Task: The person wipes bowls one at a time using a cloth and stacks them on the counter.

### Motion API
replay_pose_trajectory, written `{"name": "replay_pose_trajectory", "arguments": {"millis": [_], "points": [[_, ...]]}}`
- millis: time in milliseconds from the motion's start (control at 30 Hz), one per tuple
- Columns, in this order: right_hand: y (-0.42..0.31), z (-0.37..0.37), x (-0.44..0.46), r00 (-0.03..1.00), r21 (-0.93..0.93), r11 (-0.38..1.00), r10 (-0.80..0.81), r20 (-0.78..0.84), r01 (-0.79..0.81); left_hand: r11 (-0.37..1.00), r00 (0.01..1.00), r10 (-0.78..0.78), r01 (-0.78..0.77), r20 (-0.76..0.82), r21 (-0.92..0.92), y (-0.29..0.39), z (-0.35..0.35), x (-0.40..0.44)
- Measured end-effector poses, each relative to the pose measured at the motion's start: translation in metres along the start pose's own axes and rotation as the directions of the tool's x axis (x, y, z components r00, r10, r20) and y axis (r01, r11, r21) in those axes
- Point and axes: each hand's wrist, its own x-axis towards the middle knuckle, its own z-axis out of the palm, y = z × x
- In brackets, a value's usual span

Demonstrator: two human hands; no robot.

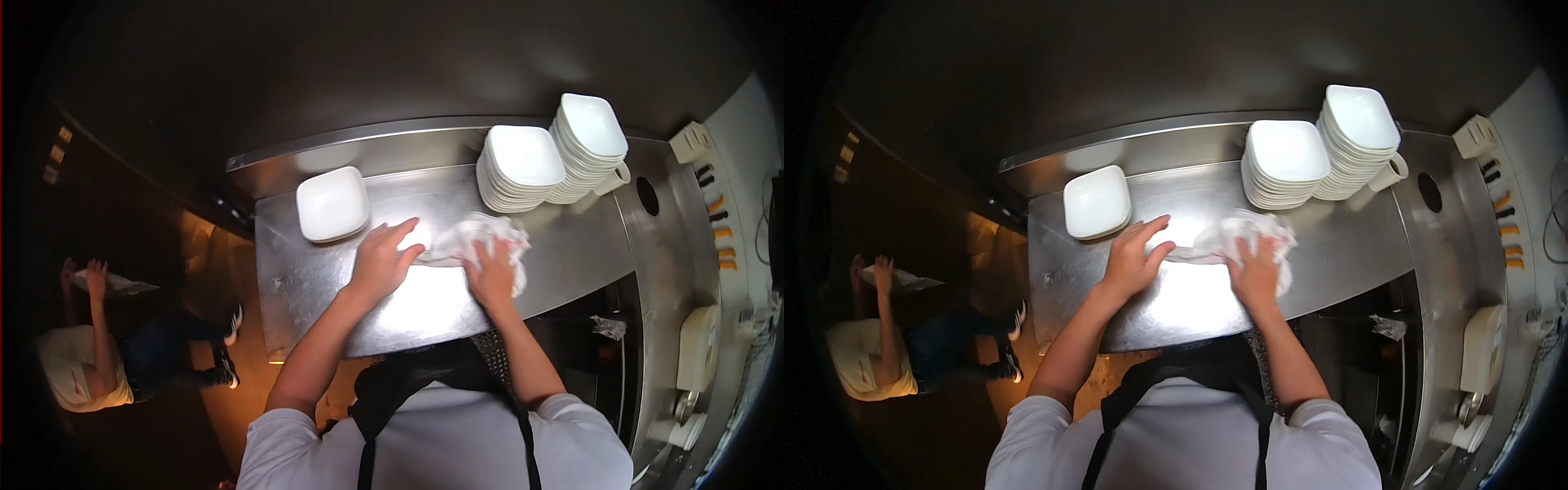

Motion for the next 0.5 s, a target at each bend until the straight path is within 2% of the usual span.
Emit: {"name": "replay_pose_trajectory", "arguments": {"millis": [167,267,300,333,367,400,433,500], "points": [[0.128,-0.050,-0.007,0.933,-0.238,0.906,0.317,-0.168,-0.351,0.940,0.935,0.342,-0.341,0.092,-0.028,0.057,0.080,0.061],[0.207,-0.072,0.015,0.792,-0.033,0.810,0.562,-0.240,-0.585,0.894,0.891,0.432,-0.443,0.136,0.061,0.092,0.123,0.095],[0.222,-0.082,0.022,0.719,0.375,0.729,0.666,-0.196,-0.573,0.883,0.883,0.446,-0.461,0.147,0.090,0.100,0.137,0.107],[0.233,-0.092,0.026,0.661,0.717,0.513,0.744,-0.097,-0.472,0.890,0.901,0.400,-0.426,0.168,0.166,0.107,0.150,0.119],[0.244,-0.100,0.029,0.624,0.933,0.197,0.780,0.037,-0.302,0.890,0.917,0.350,-0.389,0.190,0.239,0.113,0.164,0.132],[0.242,-0.107,0.028,0.672,0.966,0.091,0.734,0.097,-0.240,0.881,0.930,0.302,-0.356,0.209,0.311,0.115,0.180,0.144],[0.230,-0.117,0.024,0.719,0.983,-0.019,0.679,0.147,-0.182,0.825,0.938,0.338,-0.334,0.077,0.456,0.105,0.207,0.154],[0.211,-0.124,0.015,0.791,0.951,-0.280,0.549,0.269,-0.129,0.896,0.943,0.072,-0.204,0.324,0.394,0.114,0.209,0.176]]}}
